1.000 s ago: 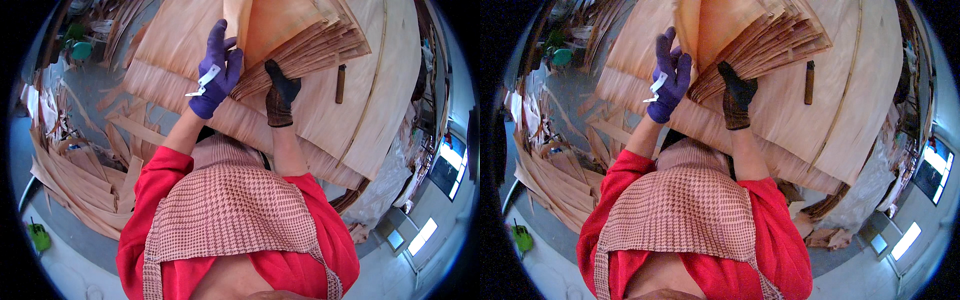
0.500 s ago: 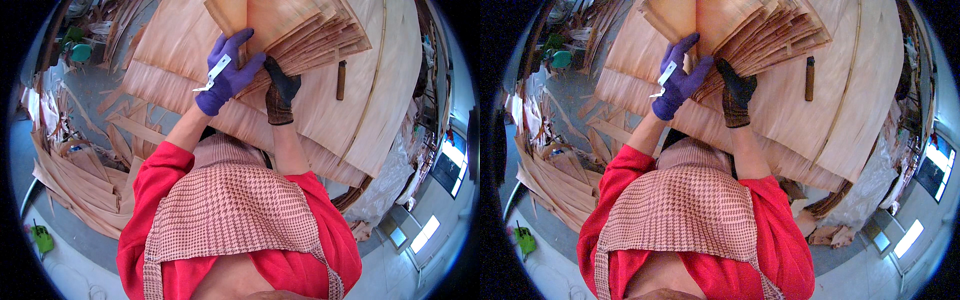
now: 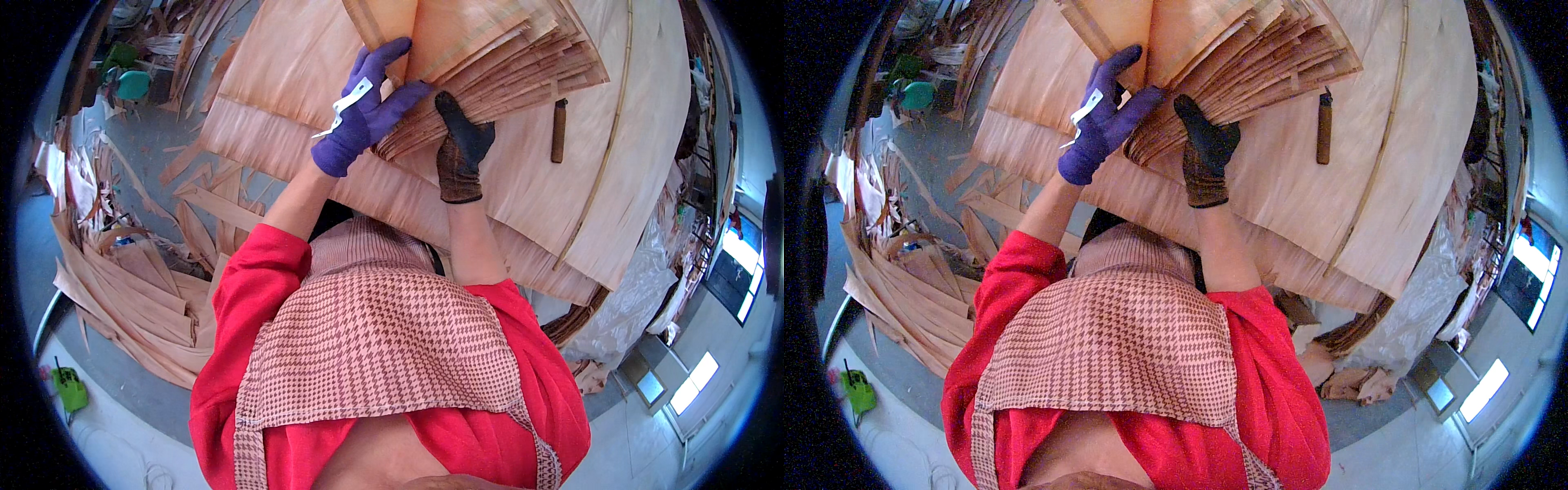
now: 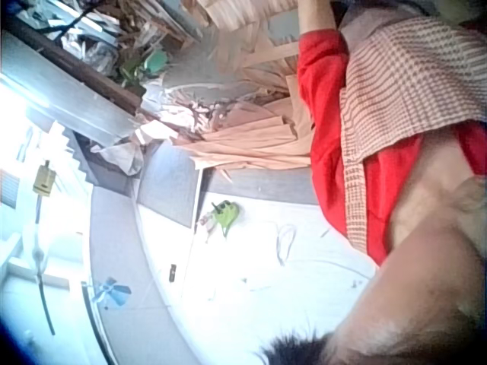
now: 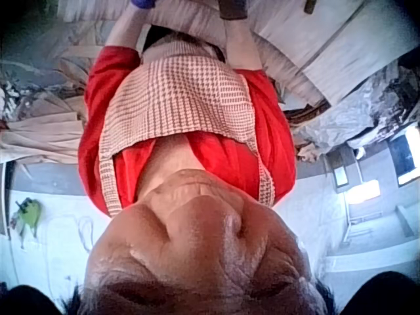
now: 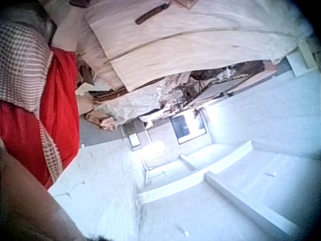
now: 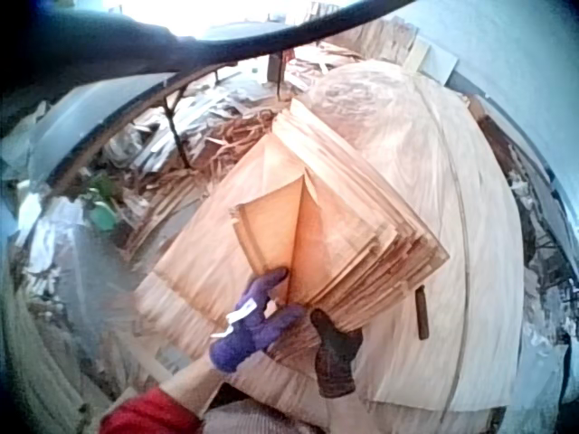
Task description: The person applies adhesive markers to wood veneer sheets, measures and trims the sheets using a tape measure and a utility knife, and then lifts and stacks the sheets together.
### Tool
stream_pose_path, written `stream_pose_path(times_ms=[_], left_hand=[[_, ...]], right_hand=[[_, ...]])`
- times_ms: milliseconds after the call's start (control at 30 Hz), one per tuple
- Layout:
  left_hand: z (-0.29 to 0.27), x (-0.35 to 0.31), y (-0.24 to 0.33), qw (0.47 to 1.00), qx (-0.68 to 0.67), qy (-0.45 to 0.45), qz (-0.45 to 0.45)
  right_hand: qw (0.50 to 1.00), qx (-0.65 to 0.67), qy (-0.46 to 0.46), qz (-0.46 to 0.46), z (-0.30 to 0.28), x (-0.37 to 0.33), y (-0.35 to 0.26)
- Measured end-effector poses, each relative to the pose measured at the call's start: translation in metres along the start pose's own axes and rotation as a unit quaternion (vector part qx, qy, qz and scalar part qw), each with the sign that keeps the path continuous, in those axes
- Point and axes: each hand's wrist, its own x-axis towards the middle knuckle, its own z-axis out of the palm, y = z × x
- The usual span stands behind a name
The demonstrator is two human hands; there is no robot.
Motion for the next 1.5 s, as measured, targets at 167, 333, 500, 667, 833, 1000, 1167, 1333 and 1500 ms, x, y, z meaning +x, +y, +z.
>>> stream_pose_path(times_ms=[167, 333, 500, 667, 833, 1000, 1167, 1333, 1500], left_hand=[[-0.003, 0.000, 0.007, 0.998, 0.042, -0.050, 0.025], [-0.002, -0.006, 0.004, 0.999, 0.032, -0.042, 0.005], [0.001, -0.007, 0.005, 0.999, 0.041, -0.025, 0.025], [0.004, -0.010, 0.002, 0.997, 0.053, 0.023, 0.054], [0.002, -0.013, 0.000, 0.991, 0.072, 0.066, 0.094], [-0.002, -0.017, -0.002, 0.992, 0.069, 0.087, 0.063], [-0.008, -0.017, 0.002, 0.995, 0.044, 0.084, 0.023], [-0.012, -0.019, 0.002, 0.992, 0.076, 0.098, 0.028], [-0.021, -0.019, 0.002, 0.989, 0.103, 0.105, 0.022]], right_hand=[[1.000, 0.026, 0.000, 0.007, 0.004, -0.002, -0.002], [0.999, 0.030, -0.001, 0.013, 0.002, -0.001, 0.000], [0.999, 0.046, 0.002, 0.012, 0.004, -0.003, -0.001], [0.999, 0.035, 0.003, 0.028, 0.006, -0.004, -0.004], [1.000, 0.002, 0.007, 0.014, 0.001, -0.001, 0.004], [0.999, -0.014, 0.008, 0.046, -0.001, -0.002, 0.000], [0.999, 0.023, 0.014, 0.039, 0.001, -0.003, -0.001], [0.999, 0.011, 0.013, 0.032, -0.002, -0.001, 0.001], [0.999, -0.018, 0.009, 0.026, -0.004, -0.001, 0.004]])
